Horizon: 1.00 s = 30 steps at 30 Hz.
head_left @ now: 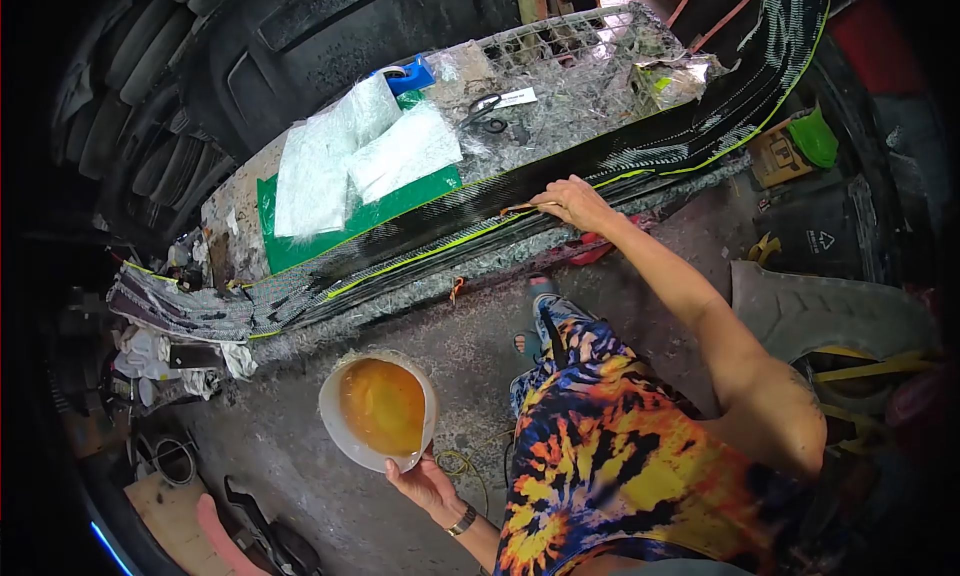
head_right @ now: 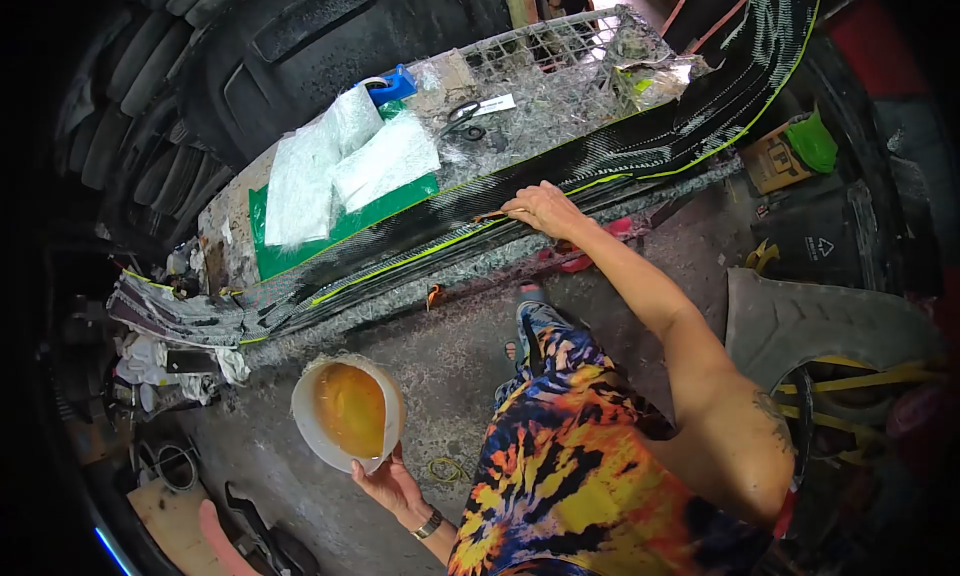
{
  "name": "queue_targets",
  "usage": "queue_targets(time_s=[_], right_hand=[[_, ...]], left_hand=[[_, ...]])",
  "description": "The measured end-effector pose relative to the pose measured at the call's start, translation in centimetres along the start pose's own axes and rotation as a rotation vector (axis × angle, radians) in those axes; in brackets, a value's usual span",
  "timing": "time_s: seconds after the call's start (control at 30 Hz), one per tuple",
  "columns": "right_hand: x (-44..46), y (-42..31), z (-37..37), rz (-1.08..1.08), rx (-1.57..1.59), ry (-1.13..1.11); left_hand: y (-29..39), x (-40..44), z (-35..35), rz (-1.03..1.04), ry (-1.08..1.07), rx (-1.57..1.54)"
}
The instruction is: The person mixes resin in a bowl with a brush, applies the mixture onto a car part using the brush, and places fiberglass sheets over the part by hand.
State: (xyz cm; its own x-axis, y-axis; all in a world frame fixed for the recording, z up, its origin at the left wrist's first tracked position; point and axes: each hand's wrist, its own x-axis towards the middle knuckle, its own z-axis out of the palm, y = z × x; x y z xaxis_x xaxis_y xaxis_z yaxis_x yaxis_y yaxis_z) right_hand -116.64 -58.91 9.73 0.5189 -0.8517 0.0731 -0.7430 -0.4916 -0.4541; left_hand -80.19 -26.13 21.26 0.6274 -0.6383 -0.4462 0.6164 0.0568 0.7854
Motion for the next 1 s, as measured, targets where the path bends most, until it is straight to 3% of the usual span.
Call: queue_targets(time_s=[1.0], right_hand=[[-6.2, 9.6, -9.7, -0.144, -0.194, 0.001]], left_hand=[[-14.5, -12.0, 12.1, 0.014, 0.156, -0.086]])
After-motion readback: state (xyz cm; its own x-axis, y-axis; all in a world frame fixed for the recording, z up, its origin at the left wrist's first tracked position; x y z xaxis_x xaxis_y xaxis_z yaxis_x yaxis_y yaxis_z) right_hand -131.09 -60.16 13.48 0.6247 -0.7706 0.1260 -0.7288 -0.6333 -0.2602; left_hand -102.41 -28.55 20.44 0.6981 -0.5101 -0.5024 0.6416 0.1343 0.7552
